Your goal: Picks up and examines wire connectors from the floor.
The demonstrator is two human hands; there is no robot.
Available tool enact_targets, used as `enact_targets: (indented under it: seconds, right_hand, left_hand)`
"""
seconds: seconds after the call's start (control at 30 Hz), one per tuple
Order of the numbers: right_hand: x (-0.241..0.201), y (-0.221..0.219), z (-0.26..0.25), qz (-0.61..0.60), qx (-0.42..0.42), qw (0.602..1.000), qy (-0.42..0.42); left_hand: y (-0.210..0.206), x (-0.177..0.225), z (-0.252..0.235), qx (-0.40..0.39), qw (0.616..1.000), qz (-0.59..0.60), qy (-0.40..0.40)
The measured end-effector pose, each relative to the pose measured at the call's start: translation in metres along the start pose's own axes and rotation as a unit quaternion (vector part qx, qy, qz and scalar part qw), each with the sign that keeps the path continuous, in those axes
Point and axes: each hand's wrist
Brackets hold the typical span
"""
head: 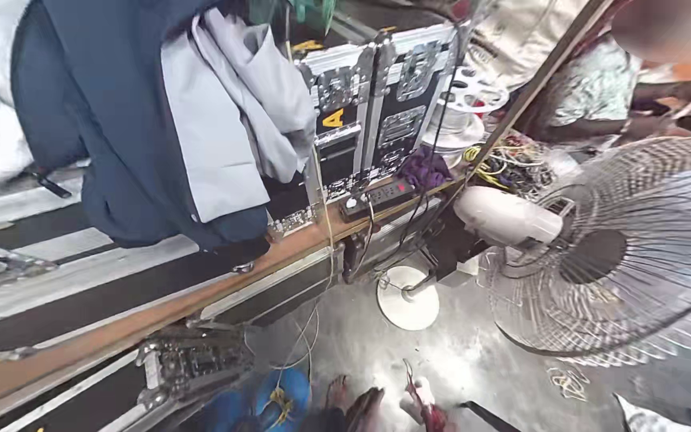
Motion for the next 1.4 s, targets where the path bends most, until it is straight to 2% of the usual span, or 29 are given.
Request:
enact_targets:
  seconds: [0.07,0.1,0.2,0.3,0.37,0.43,0.53,0.67,0.77,0.83,0.87,1.0,1.1,1.17,1.27,1.4]
  right_hand:
    - [-0.039,0.020,0.000,0.139,0.007,0.989,0.058]
    - [-0.054,0.026,0.001,0.150,0.022,0.985,0.086]
    - [-0.083,0.035,0.003,0.101,0.033,0.977,0.183]
    - [-0.089,0.055,0.001,0.052,-0.005,0.965,0.256]
    - [-0.086,0.077,-0.003,0.029,-0.048,0.967,0.249]
    - [-0.080,0.103,-0.013,-0.006,-0.106,0.975,0.197]
    - [-0.075,0.131,-0.032,-0.063,-0.173,0.971,0.151]
    - [-0.045,0.147,-0.048,-0.017,-0.236,0.954,0.185]
    - [-0.040,0.160,-0.042,0.052,-0.327,0.921,0.205]
    - [-0.033,0.168,-0.040,0.061,-0.352,0.909,0.216]
    - [-0.025,0.173,-0.037,0.049,-0.349,0.912,0.211]
    - [0.007,0.194,-0.019,-0.049,-0.272,0.942,0.193]
    - [0.025,0.206,-0.011,-0.138,-0.177,0.955,0.196]
    - [0.033,0.216,-0.007,-0.225,-0.138,0.945,0.196]
    - [0.024,0.239,0.010,-0.280,-0.123,0.933,0.191]
    - [0.016,0.247,0.016,-0.313,-0.115,0.926,0.176]
  left_hand:
    - [0.005,0.050,-0.017,0.039,0.996,-0.074,-0.025]
    - [0.000,0.064,-0.026,0.071,0.992,-0.088,-0.047]
    - [-0.013,0.090,-0.043,0.165,0.979,-0.059,-0.106]
    - [-0.021,0.109,-0.048,0.196,0.973,-0.065,-0.101]
    - [-0.020,0.123,-0.034,0.188,0.971,-0.101,-0.107]
    - [-0.029,0.126,-0.025,0.206,0.960,-0.131,-0.134]
    - [-0.040,0.142,-0.017,0.241,0.947,-0.118,-0.179]
    - [-0.061,0.145,-0.019,0.112,0.983,-0.034,-0.143]
    - [-0.075,0.134,-0.020,0.047,0.994,0.025,-0.099]
    - [-0.076,0.139,-0.020,0.005,0.998,0.030,-0.052]
    - [-0.080,0.141,-0.023,-0.010,0.999,0.011,-0.034]
    - [-0.085,0.165,-0.041,-0.075,0.990,-0.111,-0.054]
    - [-0.079,0.194,-0.054,-0.135,0.967,-0.182,-0.114]
    - [-0.079,0.213,-0.069,-0.183,0.949,-0.220,-0.134]
    - [-0.083,0.226,-0.080,-0.208,0.952,-0.183,-0.127]
    - [-0.088,0.222,-0.083,-0.212,0.940,-0.162,-0.214]
Point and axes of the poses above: each hand's wrist, its own z-axis away from the middle knuckle, its own y-axis out of the back of the hand, x = y × z, and after that the axes turned 1 degree about -x, right-handed
